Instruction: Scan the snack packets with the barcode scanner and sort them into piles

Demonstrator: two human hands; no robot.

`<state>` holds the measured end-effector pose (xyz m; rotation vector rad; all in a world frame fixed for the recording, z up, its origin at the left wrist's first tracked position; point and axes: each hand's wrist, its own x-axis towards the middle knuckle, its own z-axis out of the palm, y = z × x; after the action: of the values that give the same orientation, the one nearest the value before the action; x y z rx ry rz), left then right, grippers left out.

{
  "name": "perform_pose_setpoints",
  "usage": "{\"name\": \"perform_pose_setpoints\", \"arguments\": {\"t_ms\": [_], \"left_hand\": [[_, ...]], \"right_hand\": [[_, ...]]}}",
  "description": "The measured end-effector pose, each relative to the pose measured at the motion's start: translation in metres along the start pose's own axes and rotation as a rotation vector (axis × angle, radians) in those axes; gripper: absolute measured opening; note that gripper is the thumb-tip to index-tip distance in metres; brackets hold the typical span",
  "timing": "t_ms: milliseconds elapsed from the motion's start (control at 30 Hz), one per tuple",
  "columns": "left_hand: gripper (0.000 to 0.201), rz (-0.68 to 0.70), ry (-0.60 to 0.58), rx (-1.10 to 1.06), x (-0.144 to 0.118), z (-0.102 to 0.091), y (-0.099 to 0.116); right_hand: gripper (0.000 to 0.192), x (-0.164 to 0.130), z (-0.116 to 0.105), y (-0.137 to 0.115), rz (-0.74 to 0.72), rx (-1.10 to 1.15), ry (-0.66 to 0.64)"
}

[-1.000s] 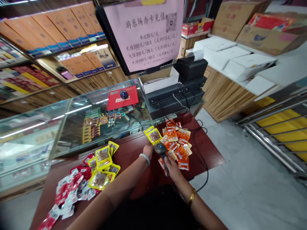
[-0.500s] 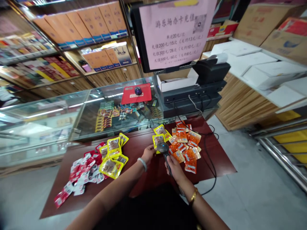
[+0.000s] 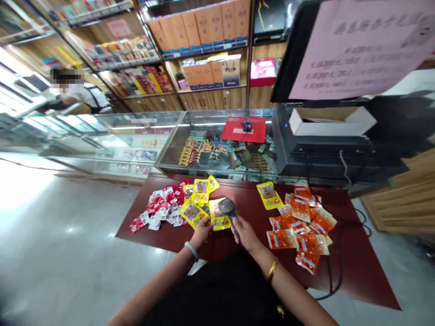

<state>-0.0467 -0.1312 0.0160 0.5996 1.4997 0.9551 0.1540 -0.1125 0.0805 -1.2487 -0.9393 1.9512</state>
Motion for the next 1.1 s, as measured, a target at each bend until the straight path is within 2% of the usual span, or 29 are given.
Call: {"name": "perform_pose_setpoints", "arguments": {"t_ms": [200,300,467,633,667,733,833,1000,1100], "left_hand": [[0.043,0.075,0.251,-0.158,0.002,-0.045,-0.007],[0.043,0.096,0.341,-0.129,0.01,-0.066,-0.004],[0.034,0.1,0.483,0.192,0.016,-0.083,0.013],[0.058,0.22,0.727,0.568,0.009,-0.075,0.025],[0.059,0.262,0.737,0.612,0.009,-0.07,0.026],[0.057,0.349,0.681,0.672,0.01,-0.057,0.028],[0.048,0.469,0.491,0.71,0.019,-0.024,0.032],[0.035,0.496,0.077,0.704,0.046,0.06,0.032],[0.038,0.432,-0.061,0.733,0.065,0.118,0.03]], "right_hand": [[0.052,0.013,0.031,0.009,0.037,-0.076,-0.102],[0.056,0.018,0.041,0.012,0.084,-0.079,-0.124],[0.059,0.024,0.05,0.011,0.086,-0.113,-0.117],[0.056,0.019,0.04,0.011,0.068,-0.086,-0.064],[0.056,0.017,0.036,0.011,0.065,-0.073,-0.046],[0.055,0.012,0.027,0.011,0.05,-0.042,-0.01],[0.053,0.004,0.009,0.01,0.016,0.011,0.059],[0.053,-0.006,-0.031,0.016,-0.013,0.116,0.222],[0.054,-0.016,-0.059,0.02,-0.019,0.152,0.316]]}}
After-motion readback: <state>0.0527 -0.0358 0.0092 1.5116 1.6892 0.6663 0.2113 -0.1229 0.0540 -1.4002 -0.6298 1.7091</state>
